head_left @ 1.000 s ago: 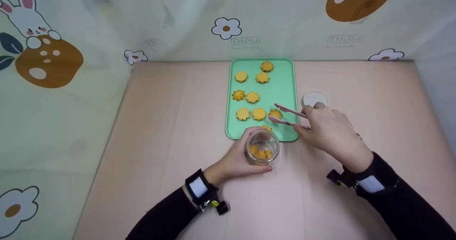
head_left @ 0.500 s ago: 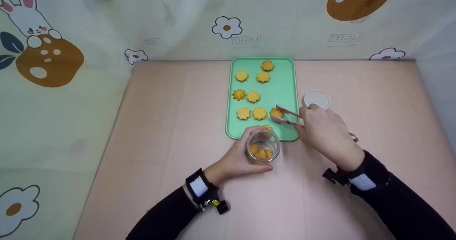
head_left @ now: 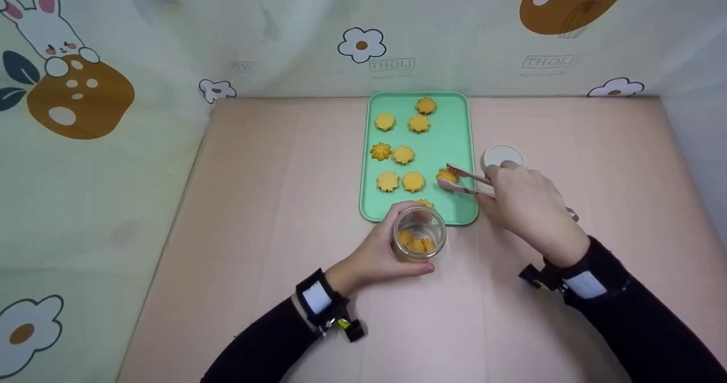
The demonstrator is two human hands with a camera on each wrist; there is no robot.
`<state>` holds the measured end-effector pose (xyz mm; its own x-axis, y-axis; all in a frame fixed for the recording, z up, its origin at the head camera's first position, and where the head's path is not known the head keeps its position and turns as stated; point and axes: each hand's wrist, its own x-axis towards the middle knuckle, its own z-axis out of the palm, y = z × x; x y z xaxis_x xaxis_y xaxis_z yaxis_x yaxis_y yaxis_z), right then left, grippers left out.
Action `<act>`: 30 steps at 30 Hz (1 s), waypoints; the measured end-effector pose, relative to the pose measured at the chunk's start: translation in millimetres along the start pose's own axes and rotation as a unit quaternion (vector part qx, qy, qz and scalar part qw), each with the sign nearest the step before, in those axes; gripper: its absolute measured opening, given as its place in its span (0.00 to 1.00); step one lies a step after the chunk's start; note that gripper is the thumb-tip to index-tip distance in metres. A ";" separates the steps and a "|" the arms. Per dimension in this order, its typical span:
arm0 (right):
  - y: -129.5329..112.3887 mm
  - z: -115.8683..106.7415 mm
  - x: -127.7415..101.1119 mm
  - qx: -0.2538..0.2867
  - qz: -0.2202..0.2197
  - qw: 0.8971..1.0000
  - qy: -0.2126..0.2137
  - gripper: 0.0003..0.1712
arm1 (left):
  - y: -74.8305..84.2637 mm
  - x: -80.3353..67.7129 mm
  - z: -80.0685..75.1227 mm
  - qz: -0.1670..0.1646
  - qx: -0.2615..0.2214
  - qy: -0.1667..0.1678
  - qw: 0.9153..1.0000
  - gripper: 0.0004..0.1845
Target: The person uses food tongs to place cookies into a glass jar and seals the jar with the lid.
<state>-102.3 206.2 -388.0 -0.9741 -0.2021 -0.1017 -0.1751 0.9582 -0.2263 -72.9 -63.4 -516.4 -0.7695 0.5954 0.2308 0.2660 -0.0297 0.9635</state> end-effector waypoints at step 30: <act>0.6 4.6 -10.9 -0.005 0.035 0.999 0.013 0.23 | -2.1 0.0 0.0 -0.002 0.008 -0.002 1.000 0.53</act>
<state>-91.2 208.1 -391.5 -0.9874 -0.1297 -0.0910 -0.1084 0.9719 -0.2090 -73.5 -63.3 -518.5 -0.7685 0.5986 0.2258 0.2722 -0.0133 0.9621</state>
